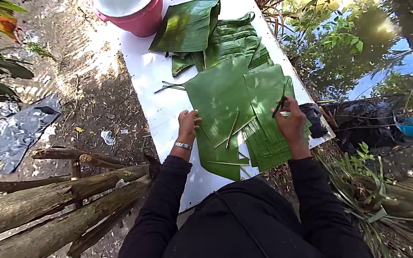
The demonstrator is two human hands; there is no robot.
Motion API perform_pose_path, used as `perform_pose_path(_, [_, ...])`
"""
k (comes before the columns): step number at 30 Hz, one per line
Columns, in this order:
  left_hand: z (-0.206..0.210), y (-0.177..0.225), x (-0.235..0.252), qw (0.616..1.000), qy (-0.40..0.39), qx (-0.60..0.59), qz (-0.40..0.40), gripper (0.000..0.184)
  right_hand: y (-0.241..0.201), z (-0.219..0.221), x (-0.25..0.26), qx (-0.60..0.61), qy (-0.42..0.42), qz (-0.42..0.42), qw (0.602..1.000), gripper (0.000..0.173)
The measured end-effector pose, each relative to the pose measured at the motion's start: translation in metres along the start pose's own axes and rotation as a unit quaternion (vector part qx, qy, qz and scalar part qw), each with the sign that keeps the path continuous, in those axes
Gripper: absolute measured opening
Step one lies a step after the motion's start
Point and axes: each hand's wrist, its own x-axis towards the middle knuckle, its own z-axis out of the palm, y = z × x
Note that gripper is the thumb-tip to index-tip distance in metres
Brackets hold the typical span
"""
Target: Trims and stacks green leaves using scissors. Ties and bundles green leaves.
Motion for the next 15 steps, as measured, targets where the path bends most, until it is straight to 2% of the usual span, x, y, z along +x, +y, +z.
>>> perform_pose_path(2, [0.003, 0.006, 0.012, 1.000, -0.009, 0.010, -0.027, 0.028, -0.003, 0.022, -0.006, 0.079, -0.038, -0.040, 0.995, 0.054])
perform_pose_path(7, [0.011, 0.015, 0.028, 0.998, -0.022, 0.013, -0.062, 0.023, 0.000, 0.056, -0.015, 0.016, -0.046, -0.045, 0.998, 0.056])
perform_pose_path(10, [0.017, 0.012, 0.034, 0.998, -0.023, 0.050, -0.018, 0.021, 0.007, 0.062, -0.017, 0.023, -0.038, -0.032, 0.998, 0.054])
perform_pose_path(11, [0.019, 0.009, 0.036, 0.996, -0.008, 0.084, 0.022, 0.026, 0.010, 0.062, -0.018, 0.030, -0.037, -0.033, 0.998, 0.053])
perform_pose_path(13, [0.017, 0.004, 0.046, 0.980, 0.023, 0.181, 0.082, 0.058, 0.014, 0.062, -0.019, 0.040, -0.034, -0.034, 0.998, 0.053])
perform_pose_path(14, [0.014, 0.003, 0.052, 0.972, 0.035, 0.215, 0.089, 0.066, 0.016, 0.063, -0.020, 0.048, -0.030, -0.034, 0.998, 0.052])
perform_pose_path(15, [0.013, 0.002, 0.057, 0.965, 0.042, 0.241, 0.089, 0.067, 0.018, 0.065, -0.020, 0.058, -0.025, -0.032, 0.998, 0.051])
